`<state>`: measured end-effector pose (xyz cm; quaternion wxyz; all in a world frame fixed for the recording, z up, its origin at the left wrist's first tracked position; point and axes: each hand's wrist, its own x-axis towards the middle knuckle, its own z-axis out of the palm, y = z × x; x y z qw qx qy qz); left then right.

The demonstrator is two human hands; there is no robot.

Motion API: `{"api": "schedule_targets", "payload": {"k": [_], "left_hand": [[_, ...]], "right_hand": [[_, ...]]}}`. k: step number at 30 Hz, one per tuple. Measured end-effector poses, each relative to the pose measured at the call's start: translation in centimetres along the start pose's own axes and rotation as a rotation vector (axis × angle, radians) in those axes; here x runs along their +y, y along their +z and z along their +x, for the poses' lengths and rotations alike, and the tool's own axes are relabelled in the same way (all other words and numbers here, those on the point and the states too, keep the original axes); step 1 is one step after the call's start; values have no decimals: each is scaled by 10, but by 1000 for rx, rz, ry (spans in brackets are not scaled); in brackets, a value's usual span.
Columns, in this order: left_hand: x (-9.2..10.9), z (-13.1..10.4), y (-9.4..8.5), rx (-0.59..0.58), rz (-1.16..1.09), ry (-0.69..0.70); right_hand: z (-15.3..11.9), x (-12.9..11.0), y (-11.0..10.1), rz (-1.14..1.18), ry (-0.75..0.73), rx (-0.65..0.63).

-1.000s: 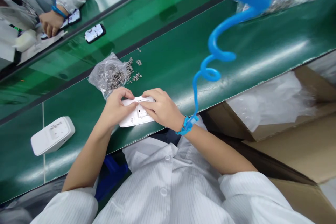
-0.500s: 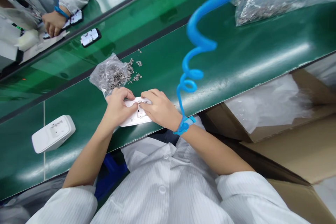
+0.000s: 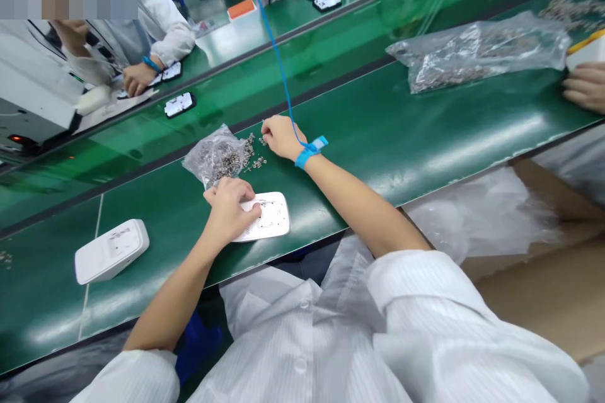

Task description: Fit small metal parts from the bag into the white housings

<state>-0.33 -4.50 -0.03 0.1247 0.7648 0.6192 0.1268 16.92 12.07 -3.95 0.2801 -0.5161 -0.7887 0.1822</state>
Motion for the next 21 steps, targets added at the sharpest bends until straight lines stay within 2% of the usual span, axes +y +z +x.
{"api": "schedule_targets", "payload": {"k": [2,4,8,12,15,21], "left_hand": [[-1,-1,1,12,-4,2],[-2,-1,2,13,-15,-4],[-3,-2,-1,-11,-45,-9],[-5,-4,-3,-44,-89,-7],[-5,-5,-4,-59,-56,0],[-1,-4,-2,-37,97,104]], "right_hand": [[31,8,11,-24,90,24],[50,14,22,-38,138,57],[61,21,37,-112,93,48],[57,23,39,-161,76,65],[47,26,30,-120,59,107],[-4,29,0,128,-20,153]]}}
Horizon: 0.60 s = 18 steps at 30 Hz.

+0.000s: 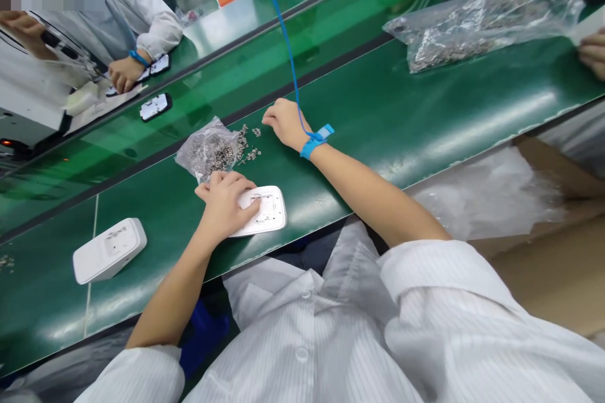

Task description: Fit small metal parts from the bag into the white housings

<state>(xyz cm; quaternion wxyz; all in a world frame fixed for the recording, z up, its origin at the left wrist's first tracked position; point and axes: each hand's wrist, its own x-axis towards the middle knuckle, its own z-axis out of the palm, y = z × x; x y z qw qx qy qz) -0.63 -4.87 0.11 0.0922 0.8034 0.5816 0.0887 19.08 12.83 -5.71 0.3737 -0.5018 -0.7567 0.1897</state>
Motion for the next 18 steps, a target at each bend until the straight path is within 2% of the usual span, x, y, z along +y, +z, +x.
{"api": "schedule_targets", "payload": {"k": [4,8,11,14,18], "left_hand": [[1,0,2,40,66,73],[0,-1,4,63,105,108],[0,-4,1,106,107,135],[6,-8,-6,205,43,197],[17,-11,-10,319,-73,256]], "right_hand": [[-46,-8,-22,284,57,75],[-94,-24,-34,455,88,-23],[-123,-45,-35,572,117,-63],[-140,-75,-31,677,142,51],[-145,-111,-24,799,167,171]]}}
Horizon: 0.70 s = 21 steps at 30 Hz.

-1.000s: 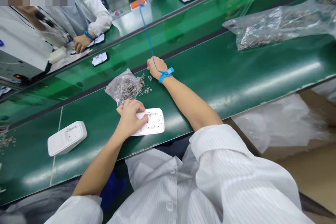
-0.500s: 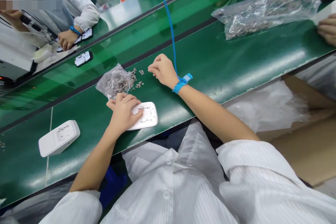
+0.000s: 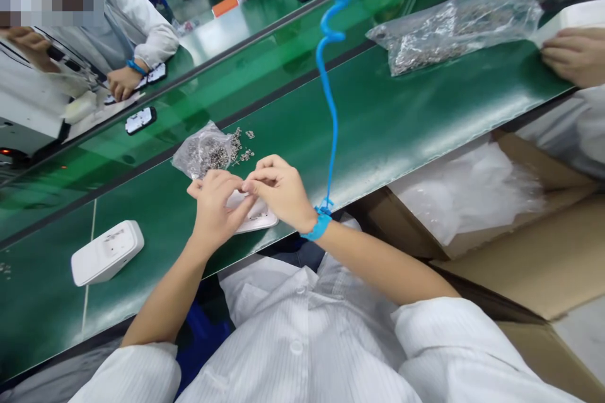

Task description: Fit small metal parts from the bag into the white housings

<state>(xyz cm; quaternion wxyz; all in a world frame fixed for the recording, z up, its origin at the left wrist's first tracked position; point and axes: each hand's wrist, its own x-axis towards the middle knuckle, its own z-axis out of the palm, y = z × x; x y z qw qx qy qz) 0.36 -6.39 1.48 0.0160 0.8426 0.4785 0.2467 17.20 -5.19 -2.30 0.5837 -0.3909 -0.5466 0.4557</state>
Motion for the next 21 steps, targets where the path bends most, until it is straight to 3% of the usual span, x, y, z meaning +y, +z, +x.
{"api": "schedule_targets", "payload": {"k": [3,7,13,15,21], "left_hand": [[4,-2,-1,32,-25,-51],[4,-5,-5,-86,-101,-120],[-5,0,-6,-126,-48,-106],[-11,3,-3,-157,-52,-85],[-27,6,10,-145,-83,-82]], "right_hand": [[-4,-4,11,60,32,45],[-9,1,11,70,79,46],[-4,8,-8,13,157,-143],[-1,9,-15,-119,155,-191],[-3,15,-18,-688,-128,-301]]}}
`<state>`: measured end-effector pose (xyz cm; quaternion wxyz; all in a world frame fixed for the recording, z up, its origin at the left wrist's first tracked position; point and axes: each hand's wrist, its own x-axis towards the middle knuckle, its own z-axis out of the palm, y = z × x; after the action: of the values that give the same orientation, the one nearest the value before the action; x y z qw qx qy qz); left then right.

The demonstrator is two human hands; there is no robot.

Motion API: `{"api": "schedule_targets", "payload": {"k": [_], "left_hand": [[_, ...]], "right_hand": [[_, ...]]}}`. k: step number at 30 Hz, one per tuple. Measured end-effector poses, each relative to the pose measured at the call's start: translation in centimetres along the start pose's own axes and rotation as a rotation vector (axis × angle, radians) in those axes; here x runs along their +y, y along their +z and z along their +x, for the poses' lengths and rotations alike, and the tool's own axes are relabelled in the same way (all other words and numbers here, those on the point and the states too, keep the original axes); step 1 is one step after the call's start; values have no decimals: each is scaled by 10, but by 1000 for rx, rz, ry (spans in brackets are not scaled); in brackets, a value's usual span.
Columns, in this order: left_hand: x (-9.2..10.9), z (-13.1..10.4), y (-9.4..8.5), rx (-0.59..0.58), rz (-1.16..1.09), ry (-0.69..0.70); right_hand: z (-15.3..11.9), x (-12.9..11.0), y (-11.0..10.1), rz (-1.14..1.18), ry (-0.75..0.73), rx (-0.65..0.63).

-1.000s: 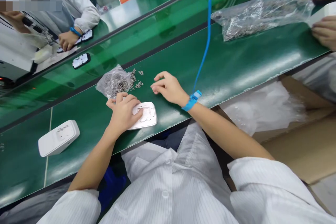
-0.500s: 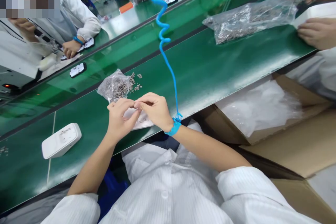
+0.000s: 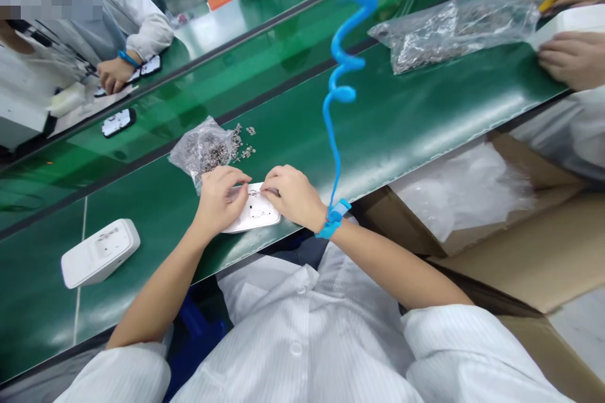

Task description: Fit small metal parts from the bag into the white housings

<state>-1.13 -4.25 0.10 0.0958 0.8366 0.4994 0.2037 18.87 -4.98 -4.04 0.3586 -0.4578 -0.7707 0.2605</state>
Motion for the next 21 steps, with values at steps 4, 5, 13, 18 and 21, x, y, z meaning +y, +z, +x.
{"api": "schedule_targets", "payload": {"k": [4,5,13,18,21], "left_hand": [[-2,-1,5,-24,35,8],[-2,-1,5,-41,42,-3],[-3,-2,9,-108,72,-19],[-2,1,6,-154,38,-33],[-1,3,6,-169,38,-57]], "right_hand": [[4,-2,6,-61,13,1],[7,-2,6,-49,23,-5],[18,-3,-4,-33,54,-138],[34,0,-6,-50,131,-199],[40,4,-9,0,169,-275]]}}
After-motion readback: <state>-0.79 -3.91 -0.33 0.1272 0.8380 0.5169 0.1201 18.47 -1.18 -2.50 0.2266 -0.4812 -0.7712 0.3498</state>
